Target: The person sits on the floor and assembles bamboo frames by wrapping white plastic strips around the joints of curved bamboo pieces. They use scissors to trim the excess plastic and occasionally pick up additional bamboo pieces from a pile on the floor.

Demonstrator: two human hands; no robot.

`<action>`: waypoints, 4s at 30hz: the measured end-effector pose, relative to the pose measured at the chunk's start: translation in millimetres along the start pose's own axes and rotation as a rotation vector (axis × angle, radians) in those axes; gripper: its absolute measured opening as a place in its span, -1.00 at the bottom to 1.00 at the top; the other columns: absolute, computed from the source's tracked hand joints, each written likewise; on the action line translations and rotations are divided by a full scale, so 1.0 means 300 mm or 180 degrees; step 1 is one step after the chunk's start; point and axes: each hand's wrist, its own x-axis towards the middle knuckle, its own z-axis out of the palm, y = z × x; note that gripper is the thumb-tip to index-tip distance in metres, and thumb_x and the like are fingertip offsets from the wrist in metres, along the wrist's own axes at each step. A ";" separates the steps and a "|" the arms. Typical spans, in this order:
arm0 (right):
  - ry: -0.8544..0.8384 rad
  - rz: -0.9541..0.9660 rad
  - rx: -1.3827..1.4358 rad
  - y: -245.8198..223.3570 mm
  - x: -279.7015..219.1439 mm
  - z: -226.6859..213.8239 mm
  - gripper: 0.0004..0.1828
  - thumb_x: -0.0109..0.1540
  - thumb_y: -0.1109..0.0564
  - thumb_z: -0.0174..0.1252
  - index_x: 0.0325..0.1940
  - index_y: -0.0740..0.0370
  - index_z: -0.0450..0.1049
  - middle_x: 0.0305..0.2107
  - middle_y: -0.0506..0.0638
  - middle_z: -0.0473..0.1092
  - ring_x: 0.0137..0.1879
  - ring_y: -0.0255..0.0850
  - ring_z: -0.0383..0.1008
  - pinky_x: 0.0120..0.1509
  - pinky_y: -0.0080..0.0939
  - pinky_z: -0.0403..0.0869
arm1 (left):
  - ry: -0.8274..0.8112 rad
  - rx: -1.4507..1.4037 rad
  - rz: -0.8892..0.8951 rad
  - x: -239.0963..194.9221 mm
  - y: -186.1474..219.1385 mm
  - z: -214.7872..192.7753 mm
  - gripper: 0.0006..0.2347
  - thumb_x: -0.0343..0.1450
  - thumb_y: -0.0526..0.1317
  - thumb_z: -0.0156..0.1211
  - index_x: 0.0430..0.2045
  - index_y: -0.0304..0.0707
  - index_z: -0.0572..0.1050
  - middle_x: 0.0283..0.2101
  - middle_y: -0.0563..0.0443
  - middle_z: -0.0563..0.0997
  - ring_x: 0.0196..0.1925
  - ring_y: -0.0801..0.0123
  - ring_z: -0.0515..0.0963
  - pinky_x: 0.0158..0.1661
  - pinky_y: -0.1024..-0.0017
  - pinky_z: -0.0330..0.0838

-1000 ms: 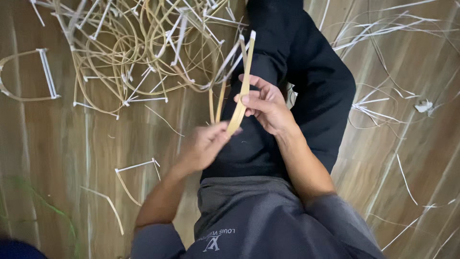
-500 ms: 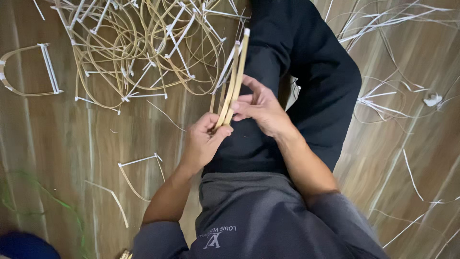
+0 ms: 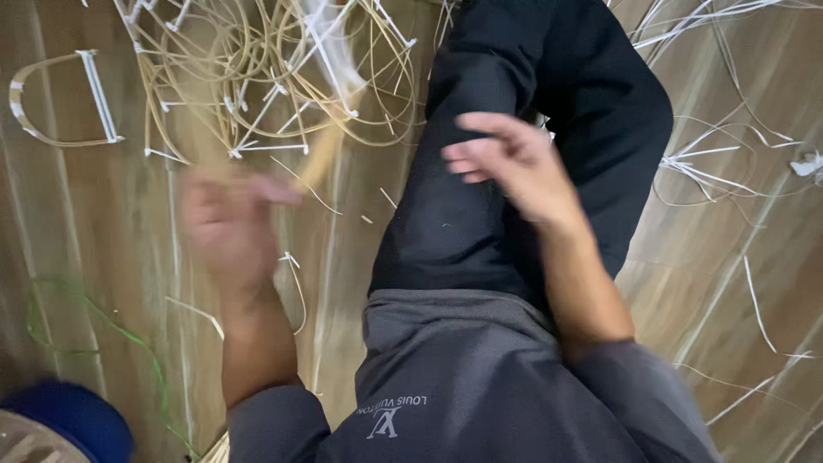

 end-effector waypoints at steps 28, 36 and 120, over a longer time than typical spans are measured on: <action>0.2052 0.2361 -0.2608 0.828 -0.500 -0.459 -0.55 0.36 0.10 0.16 0.28 0.40 0.42 -0.18 0.32 0.51 -0.13 -0.01 0.52 -0.07 -0.06 0.48 | 0.0649 -0.4003 -0.0137 -0.021 0.003 -0.397 -0.81 0.79 -0.35 -0.22 0.05 -0.30 0.44 0.09 -0.03 0.63 0.15 0.36 0.51 0.45 0.34 0.30; 0.2151 0.2392 -0.2349 0.953 -0.564 -0.466 -0.56 0.34 0.09 0.17 0.22 0.43 0.43 -0.18 0.34 0.51 -0.11 0.03 0.53 -0.05 -0.03 0.48 | 0.1153 -0.4217 -0.0295 0.052 0.016 -0.203 -0.80 0.70 -0.25 -0.14 -0.04 -0.19 0.53 0.13 0.15 0.56 0.37 0.51 0.43 0.60 0.01 -0.19; -0.1267 -0.0208 0.3587 -0.257 -0.280 0.295 -0.49 0.46 -0.30 -0.28 -0.12 0.18 0.26 -0.50 -0.19 0.20 -0.47 -0.42 0.14 -0.38 -0.43 0.20 | -0.0734 -0.5549 -0.0521 -0.020 -0.133 0.182 -0.80 0.49 -0.50 0.17 -0.14 -0.21 0.34 -0.30 0.12 0.56 -0.16 0.38 0.61 0.14 0.16 0.51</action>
